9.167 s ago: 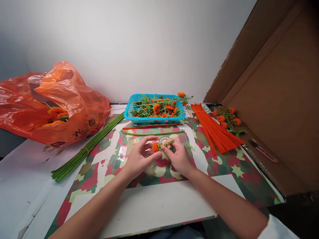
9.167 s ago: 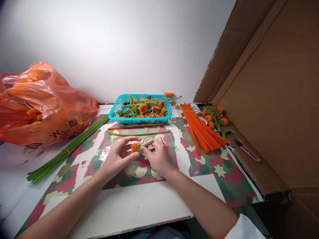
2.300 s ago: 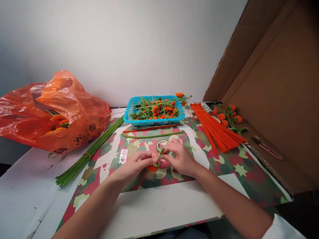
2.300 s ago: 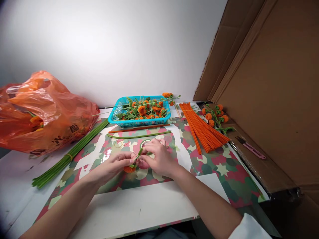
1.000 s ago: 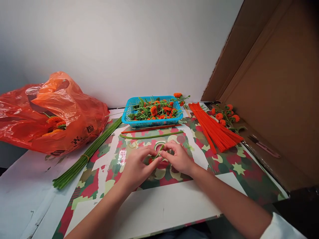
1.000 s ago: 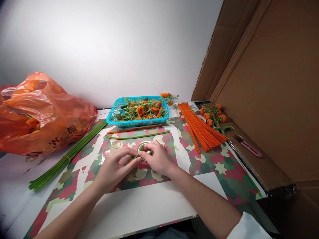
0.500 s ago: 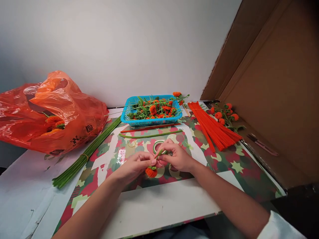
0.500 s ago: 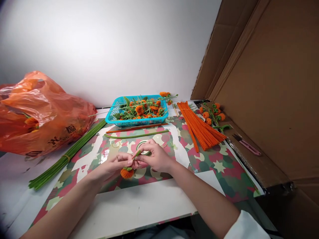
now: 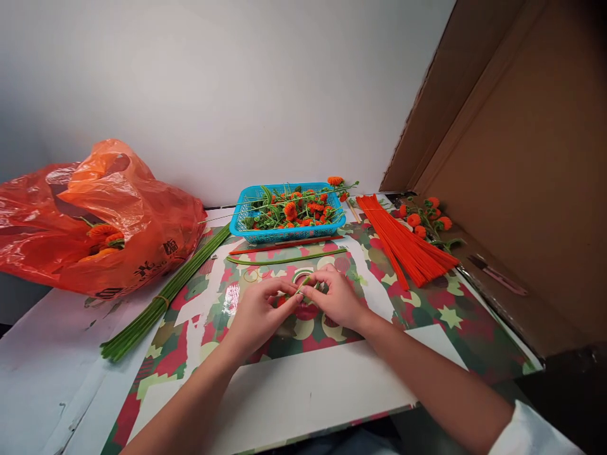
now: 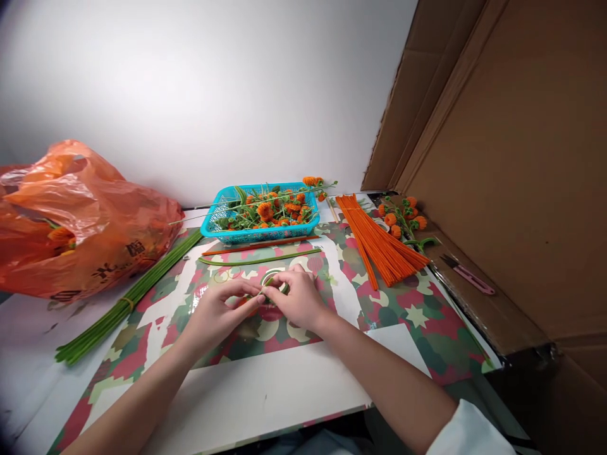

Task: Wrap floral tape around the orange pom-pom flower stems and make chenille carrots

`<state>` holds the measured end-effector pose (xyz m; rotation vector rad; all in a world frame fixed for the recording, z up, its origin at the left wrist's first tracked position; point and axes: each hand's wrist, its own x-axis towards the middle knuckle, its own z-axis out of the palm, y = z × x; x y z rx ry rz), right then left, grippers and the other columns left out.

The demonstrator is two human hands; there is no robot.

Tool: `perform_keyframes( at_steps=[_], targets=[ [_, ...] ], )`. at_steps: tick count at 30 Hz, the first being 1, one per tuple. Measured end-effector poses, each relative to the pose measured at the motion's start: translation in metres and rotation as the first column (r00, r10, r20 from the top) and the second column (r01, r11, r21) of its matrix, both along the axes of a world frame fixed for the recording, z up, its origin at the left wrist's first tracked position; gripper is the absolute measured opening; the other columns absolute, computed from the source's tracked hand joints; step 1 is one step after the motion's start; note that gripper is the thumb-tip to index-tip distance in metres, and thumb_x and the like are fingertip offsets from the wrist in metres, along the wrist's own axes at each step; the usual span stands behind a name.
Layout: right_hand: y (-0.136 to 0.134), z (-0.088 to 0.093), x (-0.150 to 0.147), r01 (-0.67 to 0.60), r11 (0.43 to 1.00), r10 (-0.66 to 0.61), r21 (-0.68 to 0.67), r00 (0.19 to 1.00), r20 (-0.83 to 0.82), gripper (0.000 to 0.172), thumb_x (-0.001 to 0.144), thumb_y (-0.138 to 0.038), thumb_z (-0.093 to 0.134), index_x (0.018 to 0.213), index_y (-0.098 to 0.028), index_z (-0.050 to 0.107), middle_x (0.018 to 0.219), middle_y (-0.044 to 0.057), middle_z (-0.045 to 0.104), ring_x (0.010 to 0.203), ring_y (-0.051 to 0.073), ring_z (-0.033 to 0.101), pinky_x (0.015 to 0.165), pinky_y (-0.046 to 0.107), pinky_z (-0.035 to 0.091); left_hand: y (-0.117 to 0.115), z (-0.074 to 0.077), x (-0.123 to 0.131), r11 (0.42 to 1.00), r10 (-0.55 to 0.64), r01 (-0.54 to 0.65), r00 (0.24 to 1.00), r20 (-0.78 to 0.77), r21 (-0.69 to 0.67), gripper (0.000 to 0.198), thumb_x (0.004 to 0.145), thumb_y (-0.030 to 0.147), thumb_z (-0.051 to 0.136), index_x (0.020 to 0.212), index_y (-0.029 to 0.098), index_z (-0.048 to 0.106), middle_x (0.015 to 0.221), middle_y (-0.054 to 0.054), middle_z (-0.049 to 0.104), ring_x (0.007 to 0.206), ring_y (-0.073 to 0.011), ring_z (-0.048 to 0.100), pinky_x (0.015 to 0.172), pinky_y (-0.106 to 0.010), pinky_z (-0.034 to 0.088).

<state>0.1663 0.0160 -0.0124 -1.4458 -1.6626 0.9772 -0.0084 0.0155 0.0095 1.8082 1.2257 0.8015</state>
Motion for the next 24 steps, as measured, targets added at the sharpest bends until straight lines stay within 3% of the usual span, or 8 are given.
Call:
perform_keyframes(
  at_steps=[3,6,10,14,16,18,21,24],
  targets=[
    [0.000,0.001,0.000,-0.015,1.000,0.015,0.004,1.000,-0.012,0.009,0.079,-0.031,0.067,0.077,-0.023,0.070,0.084,0.002,0.056,0.088,0.018,0.053,0.084,0.034,0.041,0.000,-0.001,-0.001,0.999,-0.025,0.028,0.998,-0.061,0.038,0.024,0.082,0.040,0.059,0.072,0.020,0.069,0.079,-0.005,0.070,0.076,-0.0191,0.061,0.066,-0.026,0.046],
    [-0.002,0.005,0.002,-0.092,0.994,0.095,0.061,0.994,-0.054,0.005,0.080,-0.025,0.066,0.079,-0.024,0.071,0.088,0.002,0.062,0.095,0.019,0.052,0.087,0.034,0.041,0.003,0.000,-0.007,0.983,-0.102,0.110,0.993,0.061,-0.149,0.029,0.081,0.044,0.060,0.070,0.018,0.067,0.075,-0.004,0.066,0.070,-0.0165,0.058,0.061,-0.025,0.045],
    [-0.006,0.012,0.004,-0.243,0.957,0.263,0.157,0.956,-0.126,0.009,0.082,-0.018,0.064,0.079,-0.025,0.069,0.085,0.001,0.065,0.096,0.018,0.051,0.087,0.034,0.042,0.006,0.000,-0.018,0.803,-0.165,0.328,0.925,0.343,-0.497,0.029,0.073,0.045,0.070,0.068,0.016,0.065,0.070,-0.004,0.063,0.070,-0.0173,0.059,0.064,-0.028,0.047],
    [-0.007,0.012,0.005,-0.326,0.924,0.359,0.199,0.920,-0.158,0.009,0.084,-0.020,0.063,0.077,-0.024,0.067,0.080,0.001,0.063,0.092,0.017,0.050,0.088,0.035,0.040,0.006,-0.003,-0.020,0.666,-0.167,0.459,0.860,0.482,-0.588,0.027,0.065,0.041,0.078,0.064,0.017,0.065,0.073,-0.006,0.066,0.078,-0.0202,0.063,0.080,-0.034,0.048],
    [-0.005,0.010,0.006,-0.309,0.935,0.337,0.174,0.927,-0.164,0.010,0.084,-0.020,0.063,0.075,-0.023,0.066,0.081,0.000,0.062,0.091,0.017,0.051,0.086,0.033,0.041,0.007,-0.003,-0.017,0.697,-0.186,0.441,0.873,0.451,-0.566,0.028,0.068,0.043,0.075,0.064,0.017,0.065,0.071,-0.005,0.066,0.074,-0.0189,0.062,0.076,-0.032,0.048],
    [-0.003,0.007,0.005,-0.231,0.963,0.251,0.135,0.955,-0.157,0.009,0.083,-0.020,0.063,0.074,-0.022,0.065,0.081,0.000,0.060,0.089,0.016,0.052,0.082,0.031,0.041,0.006,-0.001,-0.014,0.809,-0.194,0.344,0.922,0.335,-0.477,0.031,0.075,0.047,0.067,0.067,0.017,0.065,0.070,-0.005,0.066,0.070,-0.0179,0.060,0.068,-0.029,0.047],
    [-0.002,0.005,0.000,-0.064,0.993,0.074,0.096,0.992,-0.099,0.008,0.082,-0.024,0.063,0.076,-0.021,0.067,0.080,0.001,0.059,0.086,0.017,0.053,0.078,0.031,0.041,0.004,0.002,-0.009,0.978,-0.146,0.155,0.986,0.076,-0.141,0.029,0.079,0.046,0.061,0.079,0.019,0.068,0.083,-0.006,0.069,0.078,-0.0197,0.060,0.069,-0.029,0.045],
    [-0.004,0.004,-0.006,0.028,0.998,-0.024,0.057,0.997,-0.068,0.010,0.081,-0.025,0.062,0.074,-0.021,0.067,0.077,0.002,0.061,0.086,0.018,0.054,0.077,0.031,0.042,0.000,0.003,-0.004,0.985,-0.063,0.080,0.992,-0.111,0.151,0.019,0.078,0.039,0.065,0.081,0.021,0.067,0.089,-0.005,0.070,0.084,-0.0209,0.060,0.077,-0.031,0.044]
  ],
)
